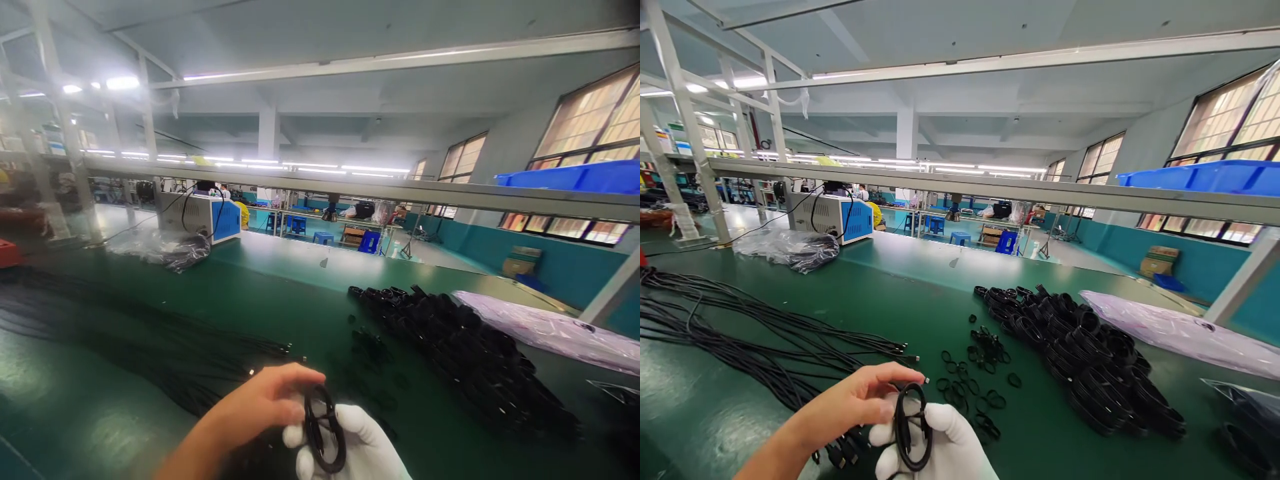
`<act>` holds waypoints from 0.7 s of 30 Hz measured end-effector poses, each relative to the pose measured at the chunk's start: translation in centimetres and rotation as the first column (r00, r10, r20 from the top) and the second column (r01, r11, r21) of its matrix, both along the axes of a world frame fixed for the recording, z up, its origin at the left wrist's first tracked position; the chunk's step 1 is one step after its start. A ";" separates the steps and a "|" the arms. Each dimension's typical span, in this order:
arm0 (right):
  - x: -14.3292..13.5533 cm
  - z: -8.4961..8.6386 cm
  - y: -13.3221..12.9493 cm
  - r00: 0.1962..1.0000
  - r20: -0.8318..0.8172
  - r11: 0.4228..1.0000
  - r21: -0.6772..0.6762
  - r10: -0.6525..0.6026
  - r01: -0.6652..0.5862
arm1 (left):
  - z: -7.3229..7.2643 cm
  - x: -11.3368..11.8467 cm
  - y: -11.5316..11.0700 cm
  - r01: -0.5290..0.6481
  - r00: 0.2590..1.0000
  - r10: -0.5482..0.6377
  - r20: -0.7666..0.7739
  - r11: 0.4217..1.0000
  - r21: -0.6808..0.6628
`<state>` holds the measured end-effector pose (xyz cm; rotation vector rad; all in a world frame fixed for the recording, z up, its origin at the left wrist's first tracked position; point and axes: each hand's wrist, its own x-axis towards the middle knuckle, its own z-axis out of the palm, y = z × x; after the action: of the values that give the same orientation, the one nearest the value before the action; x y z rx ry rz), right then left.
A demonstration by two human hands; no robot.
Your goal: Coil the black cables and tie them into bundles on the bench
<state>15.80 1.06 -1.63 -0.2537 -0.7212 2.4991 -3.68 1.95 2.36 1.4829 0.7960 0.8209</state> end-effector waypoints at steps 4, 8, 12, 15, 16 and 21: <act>-0.4 0.0 0.0 1.000 -0.001 0.999 0.032 0.014 -0.014 | -1.4 -0.1 0.3 0.051 0.993 -0.046 0.109 0.998 -0.044; -0.4 -0.5 0.2 0.968 0.139 0.968 0.171 -0.207 0.182 | -1.7 0.2 0.5 -0.108 0.992 0.109 -0.060 0.994 0.012; -0.7 -0.9 0.3 0.947 0.153 0.950 0.180 -0.283 0.254 | -1.8 0.5 0.4 -0.155 0.978 0.169 -0.123 0.981 0.114; -0.8 -0.5 0.3 0.900 0.293 0.936 0.243 -0.322 0.255 | -2.2 0.7 0.3 -0.203 0.966 0.220 -0.135 0.970 0.131; -0.8 -0.4 0.2 0.860 0.375 0.921 0.310 -0.346 0.235 | -2.3 0.7 0.3 -0.217 0.963 0.234 -0.134 0.967 0.130; -0.9 0.3 -0.1 0.796 0.402 0.863 0.424 -0.452 0.276 | -3.0 0.6 0.1 -0.209 0.978 0.206 0.037 0.972 0.109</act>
<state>14.90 0.96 -1.36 -0.8372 -1.1711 1.8926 -3.09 2.07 -0.67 1.5015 0.9090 1.0544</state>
